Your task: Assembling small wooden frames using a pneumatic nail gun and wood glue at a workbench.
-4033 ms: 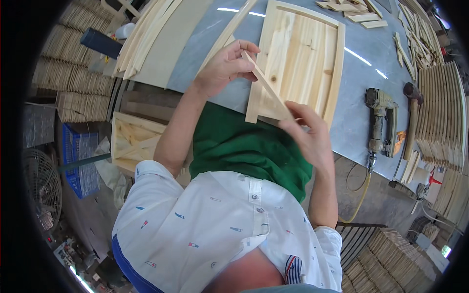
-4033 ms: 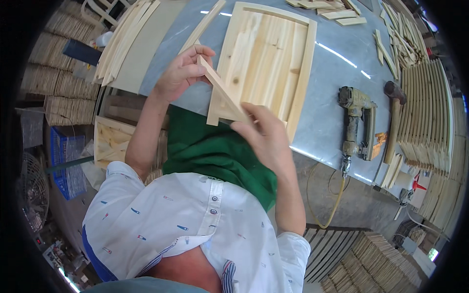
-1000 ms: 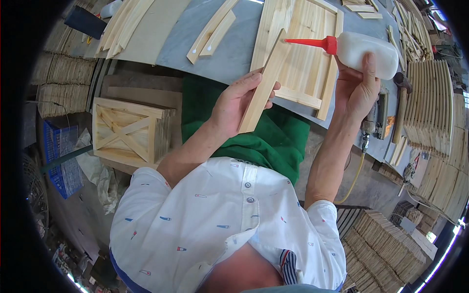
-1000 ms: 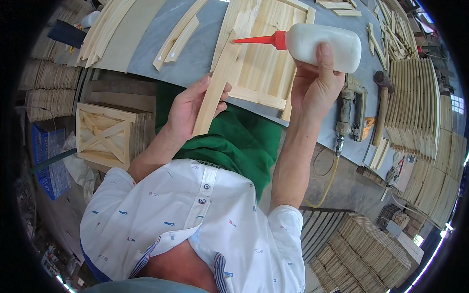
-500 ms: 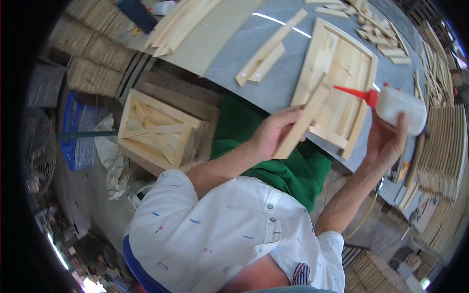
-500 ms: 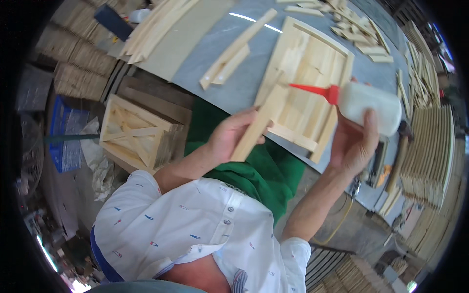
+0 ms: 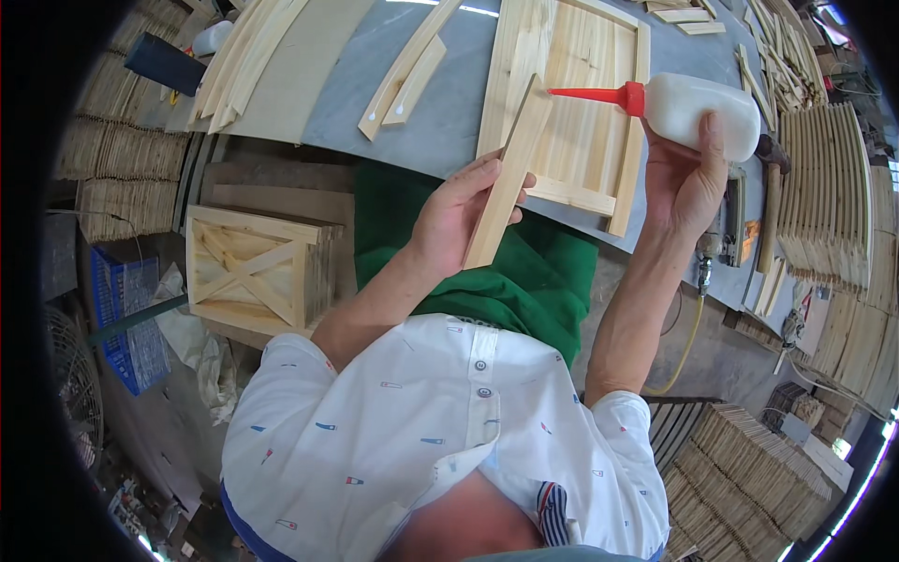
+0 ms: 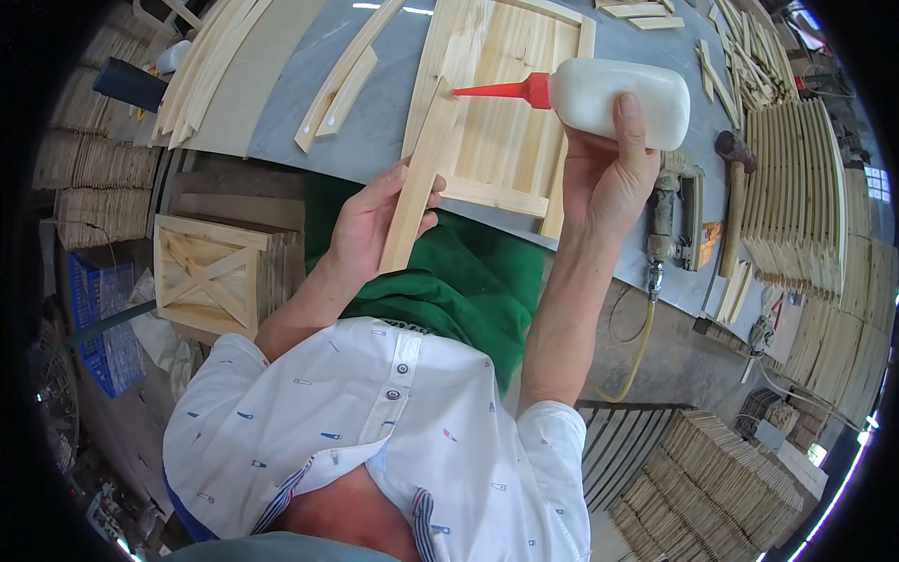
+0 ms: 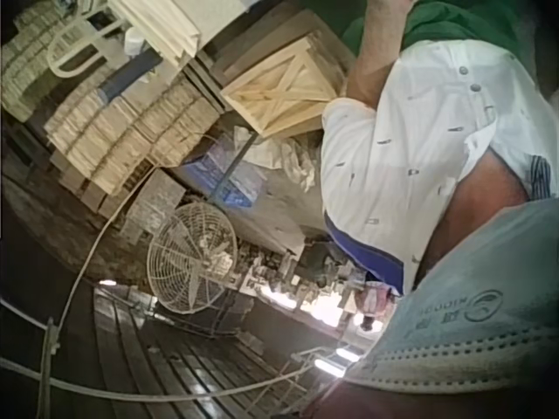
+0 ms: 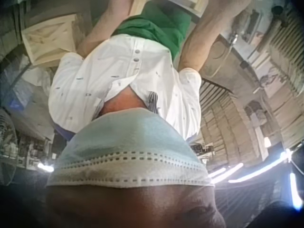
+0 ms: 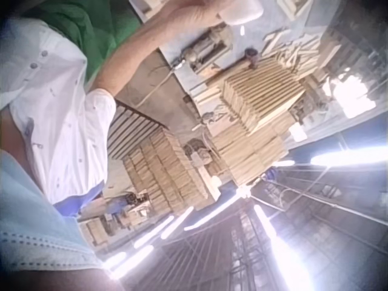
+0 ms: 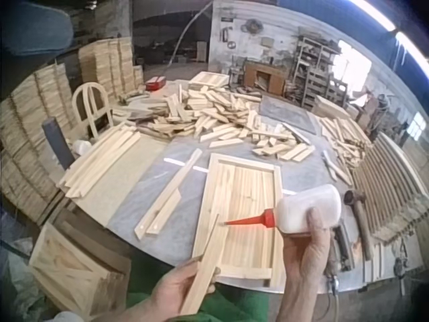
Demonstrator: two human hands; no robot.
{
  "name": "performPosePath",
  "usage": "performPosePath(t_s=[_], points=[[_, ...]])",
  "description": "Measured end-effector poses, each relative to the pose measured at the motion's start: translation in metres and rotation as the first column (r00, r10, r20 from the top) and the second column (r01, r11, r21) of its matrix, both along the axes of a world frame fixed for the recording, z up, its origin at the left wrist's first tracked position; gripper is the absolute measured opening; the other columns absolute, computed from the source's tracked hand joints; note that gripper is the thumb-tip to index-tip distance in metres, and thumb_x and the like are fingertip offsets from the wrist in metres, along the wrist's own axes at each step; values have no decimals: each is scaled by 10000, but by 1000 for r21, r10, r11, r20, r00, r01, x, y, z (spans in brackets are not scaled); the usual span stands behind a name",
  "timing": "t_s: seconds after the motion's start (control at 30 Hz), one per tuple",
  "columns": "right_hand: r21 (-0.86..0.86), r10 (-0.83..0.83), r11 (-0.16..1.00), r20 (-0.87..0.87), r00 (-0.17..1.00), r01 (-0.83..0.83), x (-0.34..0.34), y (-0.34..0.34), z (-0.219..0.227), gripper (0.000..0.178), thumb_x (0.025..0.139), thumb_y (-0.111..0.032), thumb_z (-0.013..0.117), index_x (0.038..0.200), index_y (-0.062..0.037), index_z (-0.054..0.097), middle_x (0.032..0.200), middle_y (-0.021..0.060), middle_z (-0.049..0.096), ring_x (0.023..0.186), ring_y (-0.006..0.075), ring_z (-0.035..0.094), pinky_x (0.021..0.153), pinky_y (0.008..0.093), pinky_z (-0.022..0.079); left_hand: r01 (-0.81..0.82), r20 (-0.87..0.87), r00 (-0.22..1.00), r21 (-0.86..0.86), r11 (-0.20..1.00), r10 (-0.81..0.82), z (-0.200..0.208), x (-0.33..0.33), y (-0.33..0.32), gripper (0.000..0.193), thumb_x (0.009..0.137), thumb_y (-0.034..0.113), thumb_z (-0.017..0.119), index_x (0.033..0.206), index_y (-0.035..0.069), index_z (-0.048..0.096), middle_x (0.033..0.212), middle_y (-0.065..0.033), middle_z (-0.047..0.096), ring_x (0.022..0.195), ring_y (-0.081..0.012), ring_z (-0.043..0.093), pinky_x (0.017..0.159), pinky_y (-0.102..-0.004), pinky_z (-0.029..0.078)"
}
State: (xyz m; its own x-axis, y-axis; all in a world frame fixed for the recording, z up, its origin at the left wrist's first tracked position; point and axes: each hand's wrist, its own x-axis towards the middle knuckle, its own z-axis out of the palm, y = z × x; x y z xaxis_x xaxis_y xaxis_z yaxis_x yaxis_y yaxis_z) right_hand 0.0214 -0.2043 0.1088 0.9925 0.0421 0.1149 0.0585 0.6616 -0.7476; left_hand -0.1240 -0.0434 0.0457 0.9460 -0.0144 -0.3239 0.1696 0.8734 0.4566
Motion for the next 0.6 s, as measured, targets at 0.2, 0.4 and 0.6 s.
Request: performPosePath(t_s=[0.2,0.4,0.6], points=[[-46,-61,997,3,998,61,4,5,-9,480,811,-121,705,1218,-15,473,1170,155,550,1101,334,553,911,566,489,-3,26,1000,10,1000,2,-1,-1,0,352,952,298,480,1203,51,500,1040,-102,602,905,-136,591,763,-284,532],[-20,-34,999,23,999,35,6,11,-9,446,820,-117,700,1199,-11,491,1139,109,558,1063,268,561,880,492,520,-4,32,999,33,999,3,2,-2,1,362,947,300,487,1215,57,495,1046,-101,604,914,-137,589,776,-289,524],[-15,-32,999,14,999,32,8,15,-13,433,824,-115,696,1194,-8,498,1130,90,555,1054,233,560,873,468,531,-4,54,999,26,1000,2,1,-2,3,373,944,296,490,1232,61,483,1058,-96,599,927,-136,580,785,-287,515]])
